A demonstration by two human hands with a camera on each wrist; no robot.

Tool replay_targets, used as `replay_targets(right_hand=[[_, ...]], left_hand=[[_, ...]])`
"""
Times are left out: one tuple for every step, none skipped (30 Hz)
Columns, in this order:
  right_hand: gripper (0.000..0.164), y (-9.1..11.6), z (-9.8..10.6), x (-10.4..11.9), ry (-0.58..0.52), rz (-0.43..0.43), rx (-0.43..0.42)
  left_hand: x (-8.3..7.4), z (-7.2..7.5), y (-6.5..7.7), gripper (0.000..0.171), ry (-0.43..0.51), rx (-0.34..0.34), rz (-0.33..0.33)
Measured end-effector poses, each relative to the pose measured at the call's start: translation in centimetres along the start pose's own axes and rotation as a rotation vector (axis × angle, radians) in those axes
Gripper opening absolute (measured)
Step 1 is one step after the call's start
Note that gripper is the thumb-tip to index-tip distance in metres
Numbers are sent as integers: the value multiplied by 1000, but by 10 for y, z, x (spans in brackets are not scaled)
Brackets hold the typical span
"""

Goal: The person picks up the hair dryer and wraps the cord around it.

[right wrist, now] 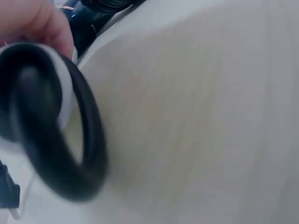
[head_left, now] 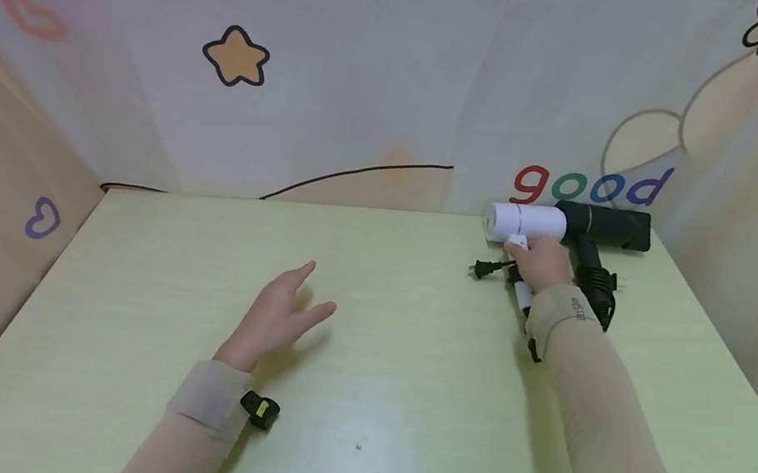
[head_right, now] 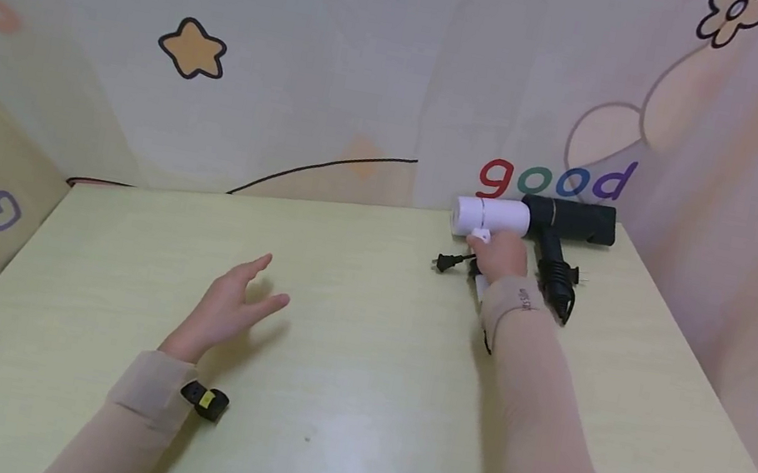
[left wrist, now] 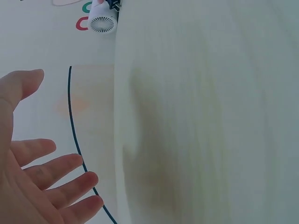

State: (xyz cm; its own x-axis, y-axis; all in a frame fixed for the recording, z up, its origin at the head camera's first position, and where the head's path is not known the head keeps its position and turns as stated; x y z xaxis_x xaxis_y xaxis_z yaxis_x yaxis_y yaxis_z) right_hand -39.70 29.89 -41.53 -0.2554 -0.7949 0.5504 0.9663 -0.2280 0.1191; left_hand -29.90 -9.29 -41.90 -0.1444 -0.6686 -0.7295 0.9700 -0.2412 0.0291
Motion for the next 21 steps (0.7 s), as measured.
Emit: replay_targets(right_hand=[[42, 0, 0, 1, 19, -1, -14], [42, 1, -1, 2, 38, 0, -26], [42, 2, -1, 4, 59, 5, -37], [42, 2, -2, 6, 80, 15, -46], [42, 3, -2, 8, 101, 26, -48], [42, 3, -3, 10, 121, 37, -51], [43, 3, -3, 13, 134, 49, -52], [44, 4, -2, 14, 139, 61, -52], [44, 4, -2, 15, 146, 79, -54], [45, 4, -1, 16, 144, 89, -54], [47, 4, -1, 16, 130, 99, -49], [50, 5, 1, 15, 118, 103, -47], [53, 5, 2, 14, 99, 102, -50], [56, 6, 5, 12, 72, 95, -56], [59, 7, 8, 10, 42, 89, -73], [61, 8, 11, 7, -6, 65, -92], [64, 8, 15, 3, -76, 28, -114], [66, 10, 20, -1, -151, -14, -145], [67, 11, 23, -4, -246, -58, -174], [68, 13, 27, -8, -328, -97, -204], [68, 14, 30, -12, -380, -127, -234]], left_hand=[[0, 0, 0, 80, -13, -7, -7], [-1, 1, -1, 79, -25, -14, -14], [-2, 1, -1, 78, -36, -22, -23], [-3, 2, -2, 76, -48, -30, -33], [-4, 3, -2, 75, -56, -39, -41], [-5, 3, -3, 73, -59, -48, -45], [-6, 4, -3, 72, -63, -56, -51], [-7, 4, -4, 70, -67, -64, -57], [-7, 5, -5, 69, -69, -72, -62], [-8, 5, -5, 68, -68, -78, -62], [-8, 5, -5, 67, -61, -82, -60], [-8, 5, -6, 66, -57, -82, -63], [-8, 4, -6, 65, -53, -80, -64], [-8, 4, -6, 65, -48, -76, -65], [-7, 3, -5, 64, -43, -73, -60], [-7, 2, -5, 63, -38, -69, -53], [-6, 2, -5, 63, -35, -65, -50], [-5, 2, -4, 62, -38, -64, -48], [-4, 2, -4, 61, -43, -68, -44], [-3, 3, -4, 61, -49, -73, -40], [-2, 4, -3, 61, -60, -78, -36]])
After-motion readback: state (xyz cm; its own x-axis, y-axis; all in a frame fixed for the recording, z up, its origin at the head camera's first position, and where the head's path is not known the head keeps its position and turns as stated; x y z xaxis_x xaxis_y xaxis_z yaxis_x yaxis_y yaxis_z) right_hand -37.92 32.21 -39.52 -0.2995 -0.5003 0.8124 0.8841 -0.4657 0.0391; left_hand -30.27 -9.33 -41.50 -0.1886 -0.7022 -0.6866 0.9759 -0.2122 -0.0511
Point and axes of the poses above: each hand's wrist, its own y-axis away from the middle knuckle, its own z-axis out of the back of the hand, x = y × z, the point moved 6 cm from there along -y, towards the middle knuckle, and after that the axes turned 1 degree about z, right-handed, at the moved point
